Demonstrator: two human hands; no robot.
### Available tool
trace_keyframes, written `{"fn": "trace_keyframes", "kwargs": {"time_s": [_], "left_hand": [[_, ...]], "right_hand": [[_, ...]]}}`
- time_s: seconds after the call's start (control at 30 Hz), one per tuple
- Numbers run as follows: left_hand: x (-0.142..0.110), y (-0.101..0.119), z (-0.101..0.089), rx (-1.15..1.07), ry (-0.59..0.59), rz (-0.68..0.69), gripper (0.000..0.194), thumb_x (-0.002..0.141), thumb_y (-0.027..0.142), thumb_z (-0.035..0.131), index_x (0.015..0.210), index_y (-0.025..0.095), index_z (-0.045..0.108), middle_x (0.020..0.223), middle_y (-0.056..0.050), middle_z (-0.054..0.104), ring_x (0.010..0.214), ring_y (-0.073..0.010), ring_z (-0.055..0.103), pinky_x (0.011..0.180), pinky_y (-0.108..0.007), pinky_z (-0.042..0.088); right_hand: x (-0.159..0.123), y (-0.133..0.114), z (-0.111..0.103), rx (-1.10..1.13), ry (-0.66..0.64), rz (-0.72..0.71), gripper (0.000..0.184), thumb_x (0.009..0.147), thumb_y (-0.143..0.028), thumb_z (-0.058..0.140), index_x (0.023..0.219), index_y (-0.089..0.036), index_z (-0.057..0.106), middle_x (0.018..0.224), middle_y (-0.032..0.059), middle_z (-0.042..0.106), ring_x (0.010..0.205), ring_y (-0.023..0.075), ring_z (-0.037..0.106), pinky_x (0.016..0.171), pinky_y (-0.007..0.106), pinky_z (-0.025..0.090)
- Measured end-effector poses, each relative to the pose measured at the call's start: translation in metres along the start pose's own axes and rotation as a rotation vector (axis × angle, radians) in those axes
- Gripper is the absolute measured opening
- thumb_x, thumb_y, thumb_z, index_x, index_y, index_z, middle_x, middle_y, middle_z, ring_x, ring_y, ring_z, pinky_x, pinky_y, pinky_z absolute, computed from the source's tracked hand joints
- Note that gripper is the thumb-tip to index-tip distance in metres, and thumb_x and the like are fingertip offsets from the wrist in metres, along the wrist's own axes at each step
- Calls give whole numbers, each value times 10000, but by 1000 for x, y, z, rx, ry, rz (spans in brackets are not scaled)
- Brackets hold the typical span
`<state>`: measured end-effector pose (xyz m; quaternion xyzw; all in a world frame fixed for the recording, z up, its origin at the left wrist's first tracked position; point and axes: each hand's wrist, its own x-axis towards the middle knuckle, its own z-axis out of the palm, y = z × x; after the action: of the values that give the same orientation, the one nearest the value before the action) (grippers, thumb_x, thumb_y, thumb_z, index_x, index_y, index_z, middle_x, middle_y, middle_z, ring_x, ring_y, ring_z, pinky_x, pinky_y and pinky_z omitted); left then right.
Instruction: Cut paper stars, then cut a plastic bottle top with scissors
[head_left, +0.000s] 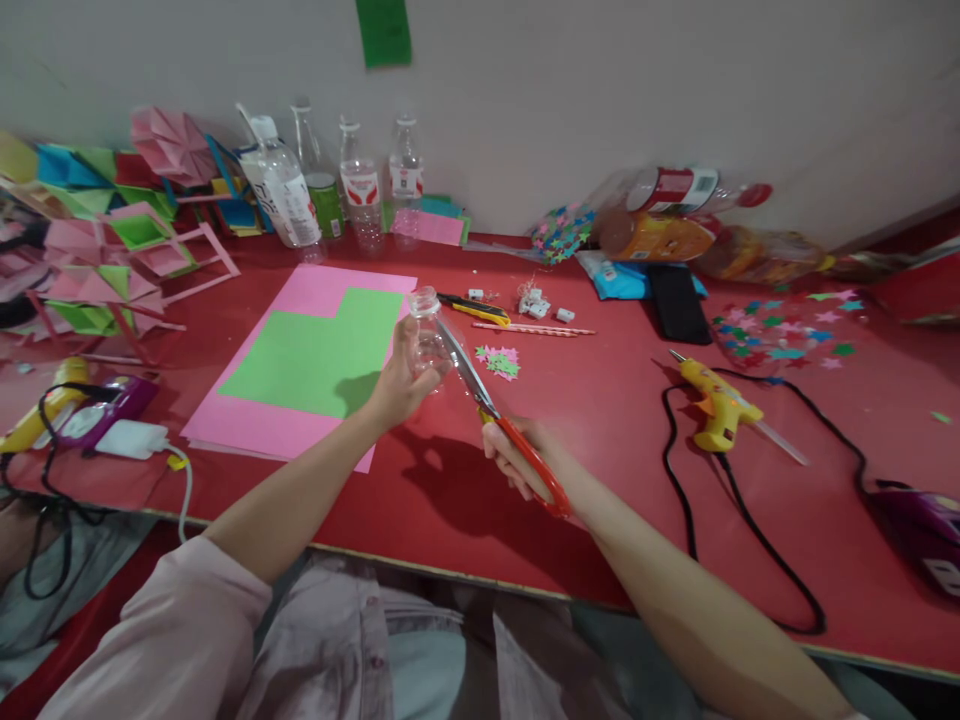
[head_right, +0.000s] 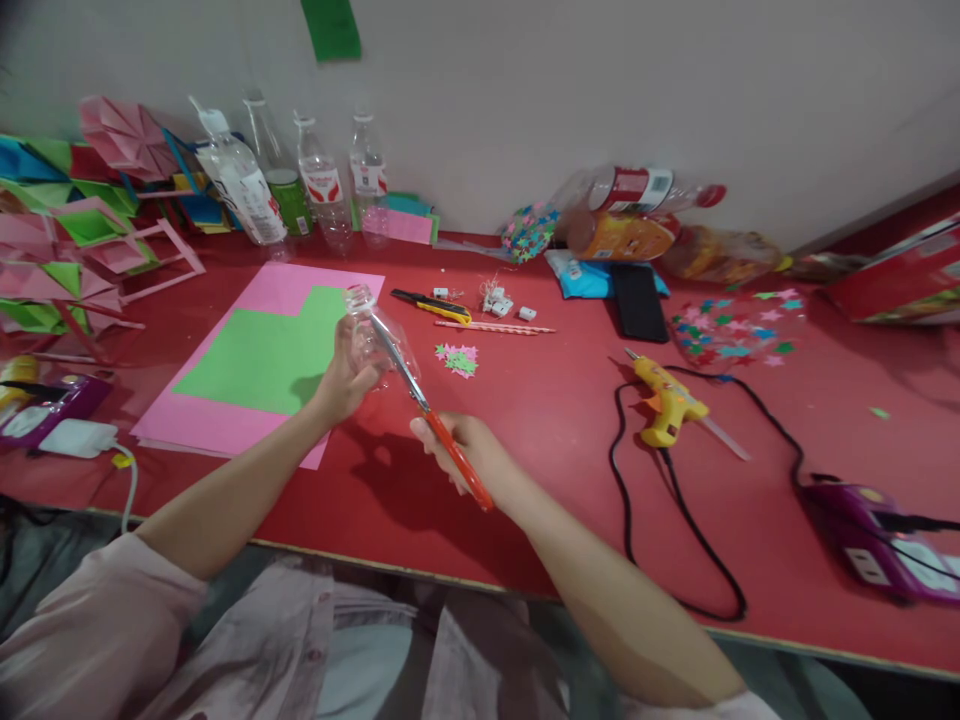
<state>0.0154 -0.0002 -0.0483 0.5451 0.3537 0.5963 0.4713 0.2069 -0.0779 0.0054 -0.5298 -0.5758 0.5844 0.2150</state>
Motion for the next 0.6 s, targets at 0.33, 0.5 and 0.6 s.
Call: {"fn": "trace_keyframes", "kwargs": {"time_s": [0.33,0.5,0.6], "left_hand": [[-2,2,1,24,19,5,563,723,335,756,1160,296,404,1011,-11,564,864,-143,618,790,-333,532],[-3,1,1,33,27,8,553,723,281,736,1163,298,401,1006,-7,566,850,-129,603,807,-333,528],[-3,1,1,20,26,-14,546,729,292,734,1156,300,393,1001,-5,565,855,-130,608,790,-325,537]], "right_hand": [[-4,-4,3,-25,37,33,519,780,-715,534,647,-232,399,414,-107,333,289,57,330,310,196,291],[-6,-5,4,-34,67,31,510,799,-703,515,641,-230,406,402,-106,340,278,53,327,297,190,273],[-6,-8,4,-41,60,47,518,785,-709,527,632,-232,396,396,-107,336,275,52,331,297,189,271]]}}
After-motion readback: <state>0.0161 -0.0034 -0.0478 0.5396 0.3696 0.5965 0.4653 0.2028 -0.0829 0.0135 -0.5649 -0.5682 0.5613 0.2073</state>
